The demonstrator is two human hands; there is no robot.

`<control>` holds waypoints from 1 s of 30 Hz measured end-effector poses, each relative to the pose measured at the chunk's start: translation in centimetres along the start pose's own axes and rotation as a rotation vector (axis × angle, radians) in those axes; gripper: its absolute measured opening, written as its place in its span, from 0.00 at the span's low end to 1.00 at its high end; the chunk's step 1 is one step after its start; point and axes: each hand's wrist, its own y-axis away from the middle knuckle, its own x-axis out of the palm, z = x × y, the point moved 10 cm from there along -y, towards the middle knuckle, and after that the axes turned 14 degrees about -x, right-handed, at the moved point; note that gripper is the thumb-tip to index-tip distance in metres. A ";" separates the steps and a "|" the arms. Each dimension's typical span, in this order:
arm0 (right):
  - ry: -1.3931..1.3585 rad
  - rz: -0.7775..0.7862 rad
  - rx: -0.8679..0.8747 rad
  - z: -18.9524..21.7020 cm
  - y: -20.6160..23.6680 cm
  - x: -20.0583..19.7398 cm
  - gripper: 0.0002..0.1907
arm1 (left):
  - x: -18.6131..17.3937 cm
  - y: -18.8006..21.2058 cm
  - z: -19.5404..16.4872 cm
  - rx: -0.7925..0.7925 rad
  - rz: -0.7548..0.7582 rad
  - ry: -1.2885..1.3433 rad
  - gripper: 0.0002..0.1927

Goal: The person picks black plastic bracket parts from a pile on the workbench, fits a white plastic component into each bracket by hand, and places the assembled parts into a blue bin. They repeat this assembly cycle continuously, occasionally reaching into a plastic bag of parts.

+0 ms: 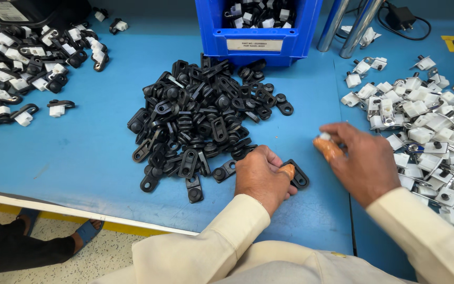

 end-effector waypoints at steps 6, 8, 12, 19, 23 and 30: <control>0.144 -0.147 -0.244 2.0 1.8 -1.2 0.17 | 0.5 -0.1 -0.3 -0.002 -0.013 -0.001 0.06; 0.155 -0.134 -0.245 2.3 1.4 -0.6 0.17 | 0.6 -0.2 -0.3 0.000 -0.014 0.003 0.05; 0.180 -0.085 -0.292 3.1 0.0 -0.1 0.16 | 0.7 -0.4 -0.3 -0.019 -0.015 -0.014 0.06; -0.434 -0.100 0.208 -2.1 2.3 -0.9 0.13 | 1.8 -1.2 -0.7 -0.023 -0.013 0.043 0.07; -0.517 -0.159 0.218 -2.6 4.3 -0.8 0.16 | 5.3 -1.9 -1.1 -0.064 0.062 0.083 0.07; -0.377 -0.119 0.272 -3.4 4.8 -0.6 0.17 | 5.8 -2.2 -3.6 -0.004 0.117 -0.444 0.05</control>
